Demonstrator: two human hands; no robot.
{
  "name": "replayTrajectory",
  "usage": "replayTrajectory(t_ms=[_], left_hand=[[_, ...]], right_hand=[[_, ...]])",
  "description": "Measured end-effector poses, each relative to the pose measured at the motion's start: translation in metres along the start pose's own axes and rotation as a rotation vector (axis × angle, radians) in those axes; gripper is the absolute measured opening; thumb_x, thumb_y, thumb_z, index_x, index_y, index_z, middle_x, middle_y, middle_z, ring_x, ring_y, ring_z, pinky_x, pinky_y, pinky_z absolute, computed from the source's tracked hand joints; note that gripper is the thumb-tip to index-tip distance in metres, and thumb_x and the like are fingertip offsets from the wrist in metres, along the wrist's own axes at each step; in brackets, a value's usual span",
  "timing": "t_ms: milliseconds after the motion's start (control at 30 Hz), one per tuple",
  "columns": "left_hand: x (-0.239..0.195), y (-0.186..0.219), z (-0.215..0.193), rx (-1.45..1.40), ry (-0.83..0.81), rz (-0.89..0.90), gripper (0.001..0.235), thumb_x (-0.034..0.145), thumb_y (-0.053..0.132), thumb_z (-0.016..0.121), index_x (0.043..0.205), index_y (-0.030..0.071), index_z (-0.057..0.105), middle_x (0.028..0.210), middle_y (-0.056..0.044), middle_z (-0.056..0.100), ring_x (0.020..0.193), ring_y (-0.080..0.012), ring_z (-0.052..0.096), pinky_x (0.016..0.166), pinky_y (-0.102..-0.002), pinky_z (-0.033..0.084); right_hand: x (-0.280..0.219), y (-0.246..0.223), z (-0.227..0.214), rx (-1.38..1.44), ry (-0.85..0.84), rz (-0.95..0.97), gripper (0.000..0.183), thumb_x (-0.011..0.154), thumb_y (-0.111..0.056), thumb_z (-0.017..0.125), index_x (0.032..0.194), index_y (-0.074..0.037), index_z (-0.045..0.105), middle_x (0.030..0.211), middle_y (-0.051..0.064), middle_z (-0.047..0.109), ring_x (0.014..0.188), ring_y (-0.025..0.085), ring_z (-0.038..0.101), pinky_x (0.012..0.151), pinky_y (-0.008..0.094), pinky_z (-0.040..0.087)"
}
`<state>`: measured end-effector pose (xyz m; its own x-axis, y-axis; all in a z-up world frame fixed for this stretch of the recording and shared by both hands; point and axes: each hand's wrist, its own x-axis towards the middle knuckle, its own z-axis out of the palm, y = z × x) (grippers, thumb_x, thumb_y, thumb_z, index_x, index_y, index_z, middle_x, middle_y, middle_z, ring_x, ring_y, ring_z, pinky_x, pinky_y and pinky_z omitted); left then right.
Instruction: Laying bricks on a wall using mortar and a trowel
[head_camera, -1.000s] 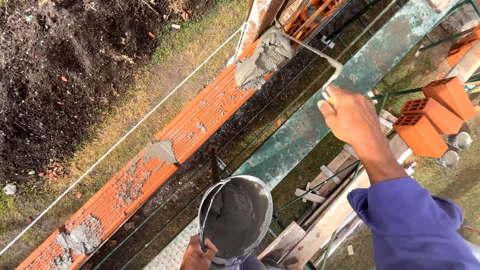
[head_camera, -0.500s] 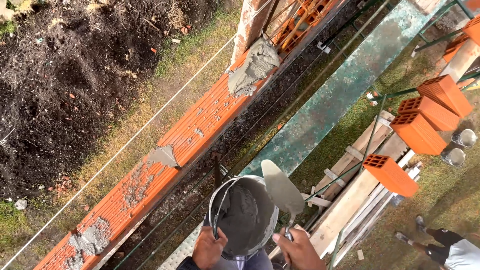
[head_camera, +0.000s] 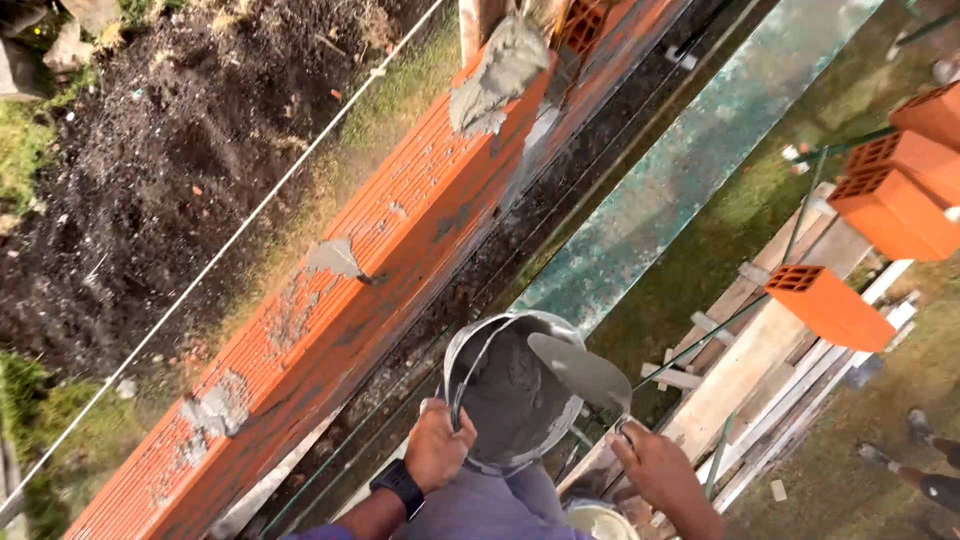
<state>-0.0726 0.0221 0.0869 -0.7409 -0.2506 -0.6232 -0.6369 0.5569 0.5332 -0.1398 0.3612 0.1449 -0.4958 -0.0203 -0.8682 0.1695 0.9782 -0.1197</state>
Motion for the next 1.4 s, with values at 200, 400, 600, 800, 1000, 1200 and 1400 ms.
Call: replayTrajectory(t_ms=[200,400,600,800,1000,1200,1400], left_hand=[[-0.03,0.044,-0.053,-0.058,-0.17,0.025,0.018,0.083,0.017,0.057,0.077,0.004,0.068,0.101,-0.024,0.064,0.091,-0.052,0.067,0.079,-0.059,0.055],[-0.033,0.021,-0.03,-0.099,-0.164,0.015,0.013,0.081,0.014,0.059,0.076,0.011,0.071,0.131,-0.024,0.055,0.103,-0.0562,0.063,0.087,-0.058,0.053],[-0.055,0.054,-0.046,-0.116,-0.216,-0.02,0.012,0.081,0.014,0.058,0.078,0.013,0.069,0.137,-0.019,0.052,0.11,-0.057,0.06,0.095,-0.059,0.052],[-0.066,0.071,-0.06,-0.029,-0.229,-0.087,0.014,0.08,0.023,0.059,0.077,0.026,0.072,0.113,-0.007,0.064,0.096,-0.0415,0.07,0.086,-0.045,0.058],[-0.054,0.019,-0.026,-0.291,-0.122,-0.017,0.013,0.078,0.01,0.059,0.077,0.013,0.072,0.116,-0.022,0.057,0.096,-0.0525,0.066,0.085,-0.052,0.054],[-0.035,0.014,-0.039,-0.446,-0.062,-0.126,0.016,0.073,0.008,0.059,0.072,0.011,0.075,0.063,-0.01,0.06,0.06,-0.0233,0.064,0.057,-0.031,0.049],[-0.04,-0.003,-0.031,-0.481,0.033,-0.242,0.008,0.068,0.014,0.064,0.065,0.011,0.071,0.06,0.001,0.063,0.06,-0.0108,0.054,0.06,-0.03,0.044]], right_hand=[[-0.021,-0.033,-0.025,-0.337,0.11,-0.174,0.045,0.1,-0.048,0.043,0.12,-0.012,0.061,0.106,0.02,0.074,0.096,0.042,0.073,0.086,0.056,0.056],[0.022,-0.05,-0.003,-0.473,0.186,-0.212,0.034,0.101,-0.038,0.04,0.114,-0.012,0.058,0.106,0.018,0.071,0.094,0.042,0.073,0.079,0.055,0.057],[0.031,-0.071,0.044,-0.134,-0.11,-0.231,0.051,0.087,-0.043,0.042,0.086,-0.003,0.073,0.09,0.025,0.075,0.093,0.043,0.073,0.084,0.054,0.056],[0.027,-0.088,0.073,0.317,-0.216,-0.177,0.036,0.083,-0.037,0.054,0.07,-0.007,0.071,0.069,0.02,0.071,0.074,0.037,0.072,0.073,0.046,0.055],[0.006,-0.089,0.075,0.835,-0.3,-0.076,0.028,0.085,-0.024,0.06,0.071,0.0,0.067,0.048,0.012,0.053,0.037,0.016,0.05,0.029,0.027,0.045],[-0.01,-0.092,0.039,0.873,-0.294,-0.113,0.03,0.086,-0.025,0.064,0.076,0.003,0.07,0.053,0.016,0.055,0.041,0.02,0.053,0.033,0.03,0.046],[-0.032,-0.121,-0.021,1.026,-0.239,-0.052,0.03,0.097,-0.023,0.055,0.086,0.004,0.063,0.058,0.009,0.047,0.041,0.015,0.04,0.036,0.026,0.028]])
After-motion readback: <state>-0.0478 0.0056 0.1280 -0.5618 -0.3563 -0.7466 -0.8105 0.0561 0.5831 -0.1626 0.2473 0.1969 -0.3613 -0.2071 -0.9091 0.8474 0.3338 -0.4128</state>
